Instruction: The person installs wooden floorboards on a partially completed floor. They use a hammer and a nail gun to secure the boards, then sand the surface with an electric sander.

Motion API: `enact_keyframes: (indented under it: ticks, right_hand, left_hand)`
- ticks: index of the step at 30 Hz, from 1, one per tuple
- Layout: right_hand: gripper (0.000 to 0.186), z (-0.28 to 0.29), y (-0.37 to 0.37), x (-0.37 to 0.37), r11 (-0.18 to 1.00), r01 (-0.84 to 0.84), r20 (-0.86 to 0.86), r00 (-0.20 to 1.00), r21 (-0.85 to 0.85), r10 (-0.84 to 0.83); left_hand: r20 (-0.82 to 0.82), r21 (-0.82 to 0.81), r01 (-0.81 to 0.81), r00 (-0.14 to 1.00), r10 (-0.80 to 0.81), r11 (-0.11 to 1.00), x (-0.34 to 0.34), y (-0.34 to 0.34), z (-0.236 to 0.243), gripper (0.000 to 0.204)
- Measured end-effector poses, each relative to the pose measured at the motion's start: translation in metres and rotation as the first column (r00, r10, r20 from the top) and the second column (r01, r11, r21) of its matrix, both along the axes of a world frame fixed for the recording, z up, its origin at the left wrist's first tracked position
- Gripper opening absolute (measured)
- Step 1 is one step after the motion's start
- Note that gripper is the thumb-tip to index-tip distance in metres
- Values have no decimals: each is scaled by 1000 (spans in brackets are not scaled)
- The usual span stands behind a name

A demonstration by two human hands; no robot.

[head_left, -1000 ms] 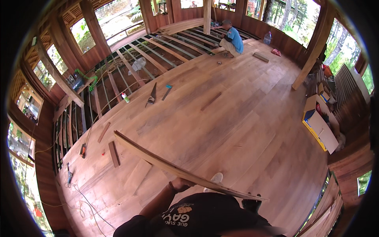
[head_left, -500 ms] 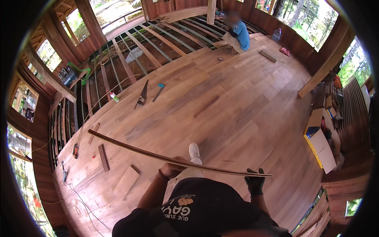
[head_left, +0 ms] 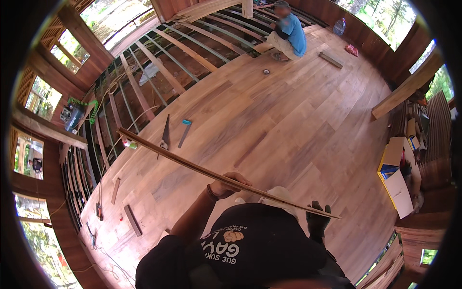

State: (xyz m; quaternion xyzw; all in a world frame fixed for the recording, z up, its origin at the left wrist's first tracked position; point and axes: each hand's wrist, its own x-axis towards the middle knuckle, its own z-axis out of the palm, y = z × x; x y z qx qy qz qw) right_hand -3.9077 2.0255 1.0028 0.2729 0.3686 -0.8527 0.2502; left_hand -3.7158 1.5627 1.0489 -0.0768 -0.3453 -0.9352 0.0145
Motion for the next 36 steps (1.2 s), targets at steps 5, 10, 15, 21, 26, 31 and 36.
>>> enact_keyframes:
  ticks: [5,10,15,21,26,31,36]
  right_hand:
    - [60,-28,-61,-138,986,51,-154,988,160,-27]
    - [38,-7,-117,-362,988,41,27,999,-147,-38]
    - [32,22,-215,-547,979,-124,-440,879,159,183]
    - [23,29,-363,-733,982,-188,-403,898,9,175]
    - [28,10,-519,-882,963,-190,-458,850,190,258]
    - [25,11,-650,-1022,982,-164,-340,922,94,186]
    - [16,7,-756,-1151,943,-329,-333,884,53,327]
  left_hand:
    - [-5,-39,17,1000,-17,999,-175,-62,-23,32]
    - [80,-41,-25,996,29,999,-354,-123,-8,29]
    - [-35,40,-141,989,143,989,-497,-191,21,31]
    - [-103,79,-284,951,291,956,-634,-300,7,37]
    - [-41,79,-341,938,345,937,-769,-428,-19,28]
    - [41,71,-381,925,379,922,-888,-549,-1,21]
    - [91,55,-446,893,440,893,-987,-633,25,16]
